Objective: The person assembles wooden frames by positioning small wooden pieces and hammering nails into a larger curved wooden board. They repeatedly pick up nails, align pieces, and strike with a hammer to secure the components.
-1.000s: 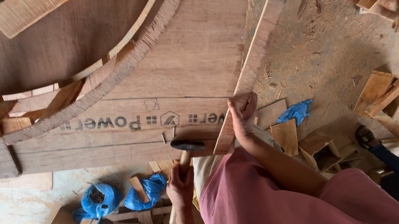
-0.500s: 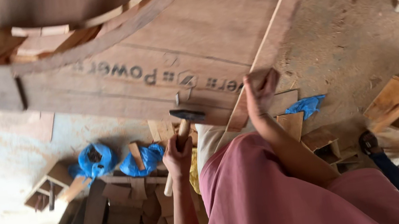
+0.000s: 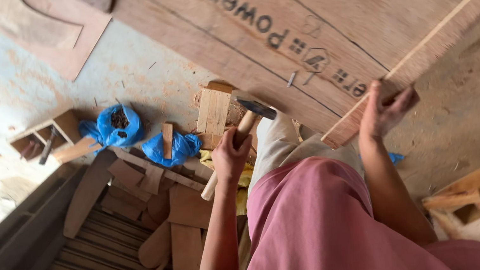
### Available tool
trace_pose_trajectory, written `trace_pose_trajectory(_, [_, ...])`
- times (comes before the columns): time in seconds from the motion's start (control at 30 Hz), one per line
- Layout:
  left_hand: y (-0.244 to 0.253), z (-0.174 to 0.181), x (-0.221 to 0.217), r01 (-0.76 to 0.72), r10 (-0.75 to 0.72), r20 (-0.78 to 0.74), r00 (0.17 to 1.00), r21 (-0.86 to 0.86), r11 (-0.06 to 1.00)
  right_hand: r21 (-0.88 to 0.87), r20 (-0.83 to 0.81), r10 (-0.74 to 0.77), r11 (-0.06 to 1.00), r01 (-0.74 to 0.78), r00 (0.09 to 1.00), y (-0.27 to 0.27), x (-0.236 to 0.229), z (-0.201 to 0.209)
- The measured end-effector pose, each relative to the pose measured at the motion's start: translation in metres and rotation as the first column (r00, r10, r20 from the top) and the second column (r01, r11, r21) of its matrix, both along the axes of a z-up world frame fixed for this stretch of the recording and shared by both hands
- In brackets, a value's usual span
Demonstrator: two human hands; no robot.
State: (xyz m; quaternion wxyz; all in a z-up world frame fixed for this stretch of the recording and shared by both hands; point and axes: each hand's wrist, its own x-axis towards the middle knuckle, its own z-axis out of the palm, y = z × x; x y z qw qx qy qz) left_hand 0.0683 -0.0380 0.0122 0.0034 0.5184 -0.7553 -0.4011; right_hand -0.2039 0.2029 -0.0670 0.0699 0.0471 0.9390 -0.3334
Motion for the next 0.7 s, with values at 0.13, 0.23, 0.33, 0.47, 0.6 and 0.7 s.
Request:
trace_pose_trajectory(0.13, [-0.002,0.000,0.007,0.033,-0.033,0.003,0.999,0.011,0.999,0.022,0.019,0.049,0.999,-0.049,0.999,0.001,-0.003,0.015])
trace_pose_trajectory(0.23, [-0.001,0.001,0.011,0.024,-0.024,0.000,1.000,0.046,0.999,-0.099,0.066,-0.011,0.995,0.018,0.998,0.014,-0.009,0.012])
trace_pose_trajectory(0.33, [-0.003,0.004,0.014,-0.002,0.003,-0.011,1.000,0.065,0.998,-0.231,0.216,-0.240,0.929,0.288,0.947,0.036,-0.018,0.007])
trace_pose_trajectory(0.47, [-0.001,0.004,0.017,-0.073,0.074,-0.007,0.997,0.103,0.992,-0.681,0.431,-0.333,0.490,0.544,0.839,0.062,-0.036,0.016])
trace_pose_trajectory(0.6, [0.002,-0.002,0.015,-0.157,0.161,-0.018,0.987,0.147,0.977,-0.733,0.503,-0.268,0.370,0.570,0.821,0.063,-0.047,0.059])
trace_pose_trajectory(0.7, [0.004,-0.005,0.009,-0.201,0.208,-0.021,0.978,0.184,0.962,-0.782,0.510,-0.148,0.331,0.528,0.848,0.043,-0.044,0.100])
